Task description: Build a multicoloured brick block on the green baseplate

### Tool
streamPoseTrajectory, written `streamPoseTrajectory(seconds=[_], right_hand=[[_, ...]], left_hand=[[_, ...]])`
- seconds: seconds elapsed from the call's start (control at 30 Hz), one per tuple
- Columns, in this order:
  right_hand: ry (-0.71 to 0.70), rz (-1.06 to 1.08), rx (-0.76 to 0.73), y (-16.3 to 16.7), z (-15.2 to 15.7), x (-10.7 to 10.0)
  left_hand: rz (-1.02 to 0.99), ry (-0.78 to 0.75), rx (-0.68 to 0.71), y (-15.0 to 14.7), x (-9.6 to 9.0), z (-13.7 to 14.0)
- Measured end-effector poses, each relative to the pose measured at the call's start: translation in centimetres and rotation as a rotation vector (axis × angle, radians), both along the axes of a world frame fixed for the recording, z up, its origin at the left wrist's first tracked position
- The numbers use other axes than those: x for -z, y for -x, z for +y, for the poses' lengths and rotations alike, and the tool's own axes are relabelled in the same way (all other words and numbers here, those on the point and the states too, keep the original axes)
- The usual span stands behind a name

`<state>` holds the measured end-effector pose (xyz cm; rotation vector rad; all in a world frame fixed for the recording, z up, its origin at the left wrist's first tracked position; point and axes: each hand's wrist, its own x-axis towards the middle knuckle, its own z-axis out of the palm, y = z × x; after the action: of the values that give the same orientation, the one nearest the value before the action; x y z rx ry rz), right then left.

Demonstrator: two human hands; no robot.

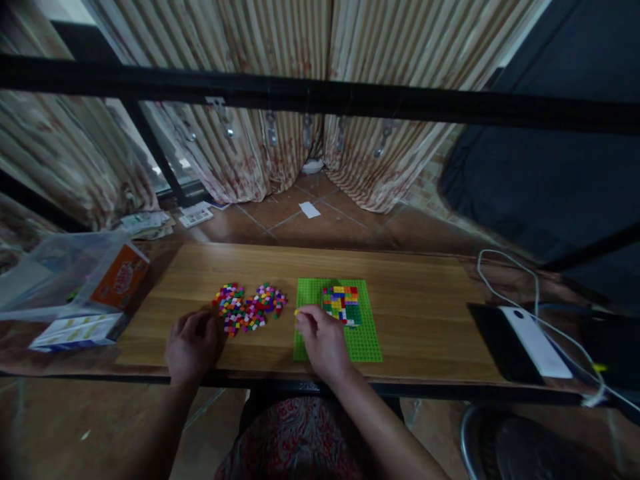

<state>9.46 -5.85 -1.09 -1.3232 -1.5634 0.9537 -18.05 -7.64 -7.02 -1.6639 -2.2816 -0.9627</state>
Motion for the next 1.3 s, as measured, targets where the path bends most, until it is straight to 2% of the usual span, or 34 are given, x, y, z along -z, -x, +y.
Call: streamPoseTrajectory(seconds=[0.17, 0.3, 0.47, 0.63, 0.93, 1.3], right_hand=[[0.046, 0.122, 0.282, -6.5, 0.4, -0.4], [0.01, -0.077, 0.348, -9.6, 1.8, -0.4], [-0.085, -0.427, 0.346, -9.3, 3.4, -0.6], [-0.122, -0.568, 0.346, -8.4, 3.9, -0.3], [-0.094, -0.429, 0.322, -8.7, 4.1, 0.2], [-0.032, -0.286, 0.399, -9.4, 4.4, 1.2]], left_hand=[[0.004, 0.002, -0.015, -0.1, -0.2, 0.0], [0.031, 0.012, -0.017, 0.0, -0.1, 0.1], [0.052, 0.009, -0.012, 0.1, 0.0, 0.2], [0.043, 0.009, -0.025, -0.1, -0.2, 0.2], [0.016, 0.015, -0.021, -0.2, -0.3, 0.0], [0.0, 0.024, -0.022, -0.2, -0.1, 0.1]])
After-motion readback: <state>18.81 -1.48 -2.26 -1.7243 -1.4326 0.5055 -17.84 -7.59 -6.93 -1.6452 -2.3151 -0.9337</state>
